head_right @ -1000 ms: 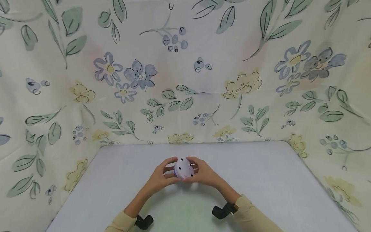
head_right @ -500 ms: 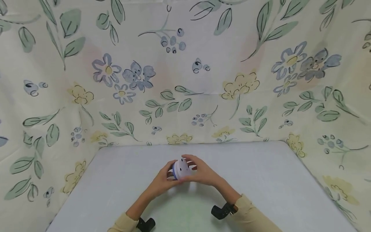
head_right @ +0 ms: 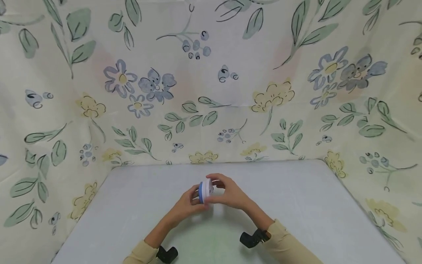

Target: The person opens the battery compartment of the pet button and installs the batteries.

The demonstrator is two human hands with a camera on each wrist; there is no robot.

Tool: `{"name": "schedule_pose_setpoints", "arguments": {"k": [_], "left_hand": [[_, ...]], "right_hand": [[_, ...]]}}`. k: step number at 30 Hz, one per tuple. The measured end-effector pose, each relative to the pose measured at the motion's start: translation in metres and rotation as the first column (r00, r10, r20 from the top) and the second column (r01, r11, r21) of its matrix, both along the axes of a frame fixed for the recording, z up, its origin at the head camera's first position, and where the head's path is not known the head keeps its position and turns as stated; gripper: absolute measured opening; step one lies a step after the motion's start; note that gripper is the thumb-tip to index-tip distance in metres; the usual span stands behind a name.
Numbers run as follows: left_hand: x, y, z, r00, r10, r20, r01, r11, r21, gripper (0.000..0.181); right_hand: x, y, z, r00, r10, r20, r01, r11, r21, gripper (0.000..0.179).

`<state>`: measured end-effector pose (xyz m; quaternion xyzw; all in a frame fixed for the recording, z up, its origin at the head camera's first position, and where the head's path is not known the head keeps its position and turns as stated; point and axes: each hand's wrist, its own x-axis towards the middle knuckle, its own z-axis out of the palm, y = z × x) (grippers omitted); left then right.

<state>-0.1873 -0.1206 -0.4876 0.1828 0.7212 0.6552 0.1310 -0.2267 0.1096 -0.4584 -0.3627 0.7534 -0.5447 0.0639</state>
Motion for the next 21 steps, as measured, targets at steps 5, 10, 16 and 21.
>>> {"name": "schedule_pose_setpoints", "arguments": {"k": [5, 10, 16, 21], "left_hand": [[0.0, 0.001, -0.001, 0.999, 0.045, -0.01, -0.045, 0.999, -0.01, 0.077], [0.0, 0.0, -0.001, 0.991, 0.11, -0.07, -0.114, 0.992, -0.046, 0.075], [-0.002, -0.003, -0.002, 0.976, 0.14, -0.165, -0.153, 0.985, -0.074, 0.07], [-0.004, -0.005, -0.002, 0.969, 0.139, -0.205, -0.153, 0.987, -0.053, 0.067]], "right_hand": [[-0.003, 0.005, 0.001, 0.999, 0.033, 0.016, -0.033, 0.999, 0.006, 0.064], [-0.003, 0.011, 0.0, 0.999, 0.033, 0.001, -0.033, 0.999, 0.031, 0.067], [-0.005, 0.016, -0.011, 1.0, -0.002, -0.007, 0.003, 0.998, 0.058, 0.074], [-0.005, 0.016, -0.022, 1.0, -0.013, 0.004, 0.013, 0.998, 0.06, 0.077]]}}
